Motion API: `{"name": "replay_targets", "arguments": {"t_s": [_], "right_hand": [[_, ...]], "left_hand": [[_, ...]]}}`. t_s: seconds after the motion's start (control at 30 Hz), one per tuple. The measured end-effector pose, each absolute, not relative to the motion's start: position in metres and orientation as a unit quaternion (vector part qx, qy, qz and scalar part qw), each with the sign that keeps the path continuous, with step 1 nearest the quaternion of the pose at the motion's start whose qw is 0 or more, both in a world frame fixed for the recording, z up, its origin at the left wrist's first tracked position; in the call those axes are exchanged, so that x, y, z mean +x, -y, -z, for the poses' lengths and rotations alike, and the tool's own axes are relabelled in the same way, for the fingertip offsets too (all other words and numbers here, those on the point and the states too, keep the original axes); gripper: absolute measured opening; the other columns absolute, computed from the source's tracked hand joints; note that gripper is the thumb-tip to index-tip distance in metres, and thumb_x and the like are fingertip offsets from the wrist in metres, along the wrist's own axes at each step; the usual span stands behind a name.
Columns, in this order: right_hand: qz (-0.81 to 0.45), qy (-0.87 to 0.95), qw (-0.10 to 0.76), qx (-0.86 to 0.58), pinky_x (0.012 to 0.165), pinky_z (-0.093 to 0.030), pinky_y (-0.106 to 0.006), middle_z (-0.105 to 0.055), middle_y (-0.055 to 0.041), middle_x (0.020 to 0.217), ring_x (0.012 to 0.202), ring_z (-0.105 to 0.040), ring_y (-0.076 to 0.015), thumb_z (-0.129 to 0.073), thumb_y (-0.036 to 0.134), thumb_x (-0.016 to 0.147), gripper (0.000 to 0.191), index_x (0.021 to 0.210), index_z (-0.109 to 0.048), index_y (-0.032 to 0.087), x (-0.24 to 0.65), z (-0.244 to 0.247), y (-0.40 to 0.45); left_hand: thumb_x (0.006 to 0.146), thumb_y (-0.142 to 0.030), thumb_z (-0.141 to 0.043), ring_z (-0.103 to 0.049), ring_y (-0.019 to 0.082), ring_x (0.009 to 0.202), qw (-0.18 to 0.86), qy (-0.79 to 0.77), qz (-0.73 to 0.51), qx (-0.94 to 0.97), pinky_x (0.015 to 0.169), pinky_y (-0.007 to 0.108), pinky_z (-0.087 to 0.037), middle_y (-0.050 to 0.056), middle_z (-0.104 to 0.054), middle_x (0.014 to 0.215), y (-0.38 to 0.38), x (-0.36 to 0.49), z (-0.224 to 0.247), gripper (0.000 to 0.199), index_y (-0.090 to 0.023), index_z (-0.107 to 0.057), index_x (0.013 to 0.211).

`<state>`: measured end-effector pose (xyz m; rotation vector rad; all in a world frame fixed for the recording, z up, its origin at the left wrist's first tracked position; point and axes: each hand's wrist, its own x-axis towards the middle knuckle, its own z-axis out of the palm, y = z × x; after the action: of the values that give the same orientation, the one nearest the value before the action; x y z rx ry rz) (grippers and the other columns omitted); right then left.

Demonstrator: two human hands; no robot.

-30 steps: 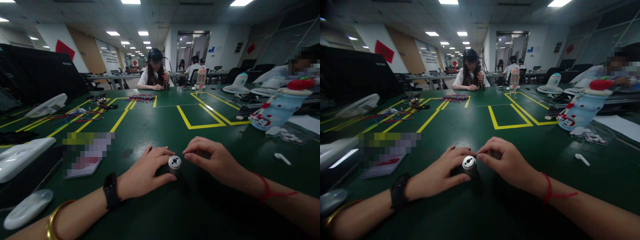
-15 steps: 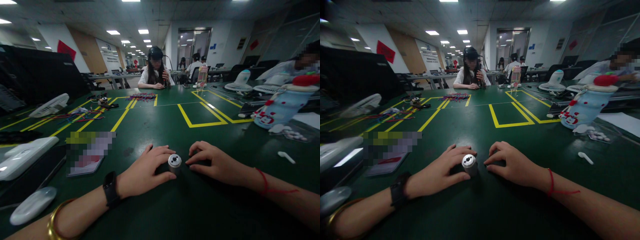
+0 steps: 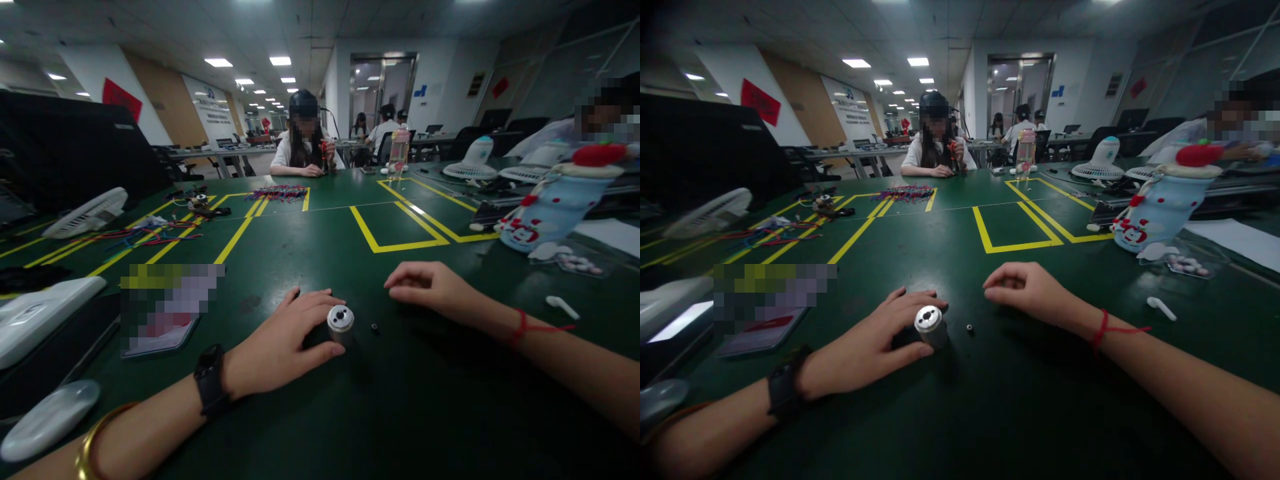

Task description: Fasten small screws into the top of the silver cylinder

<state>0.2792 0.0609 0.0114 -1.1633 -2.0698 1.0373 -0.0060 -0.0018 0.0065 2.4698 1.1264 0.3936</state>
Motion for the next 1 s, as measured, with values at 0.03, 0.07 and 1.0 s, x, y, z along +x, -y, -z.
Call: {"name": "replay_targets", "arguments": {"t_s": [0.03, 0.07, 1.0], "right_hand": [[-0.361, 0.817, 0.221, -0.392, 0.065, -0.045, -0.029, -0.063, -0.0045, 0.091, 0.074, -0.056, -0.0157, -0.071, 0.042, 0.075, 0.030, 0.095, -0.070, 0.020, 0.276, -0.015, -0.055], [-0.333, 0.853, 0.188, -0.355, 0.071, -0.046, -0.031, -0.062, -0.0047, 0.096, 0.081, -0.057, -0.0174, -0.072, 0.041, 0.074, 0.029, 0.096, -0.071, 0.022, 0.272, -0.017, -0.049], [-0.237, 0.865, 0.297, -0.328, 0.067, -0.043, -0.027, -0.062, -0.0024, 0.086, 0.074, -0.055, -0.0137, -0.061, 0.029, 0.087, 0.013, 0.092, -0.067, 0.020, 0.215, -0.041, -0.016]], "left_hand": [[0.090, -0.042, -0.057, -0.035, 0.029, 0.135, 0.196, -0.403, -0.142, 0.883, 0.111, 0.060, -0.010, 0.003, -0.046, 0.142, 0.002, -0.006, -0.006, 0.049, -0.035, -0.040, 0.136], [0.090, -0.042, -0.057, -0.036, 0.030, 0.134, 0.195, -0.402, -0.144, 0.883, 0.111, 0.060, -0.010, 0.003, -0.046, 0.142, 0.002, -0.006, -0.006, 0.049, -0.035, -0.040, 0.136], [0.091, -0.038, -0.056, -0.037, 0.027, 0.131, 0.179, -0.398, -0.141, 0.889, 0.109, 0.061, -0.012, 0.002, -0.047, 0.139, 0.003, 0.000, -0.011, 0.039, -0.033, -0.046, 0.128]]}}
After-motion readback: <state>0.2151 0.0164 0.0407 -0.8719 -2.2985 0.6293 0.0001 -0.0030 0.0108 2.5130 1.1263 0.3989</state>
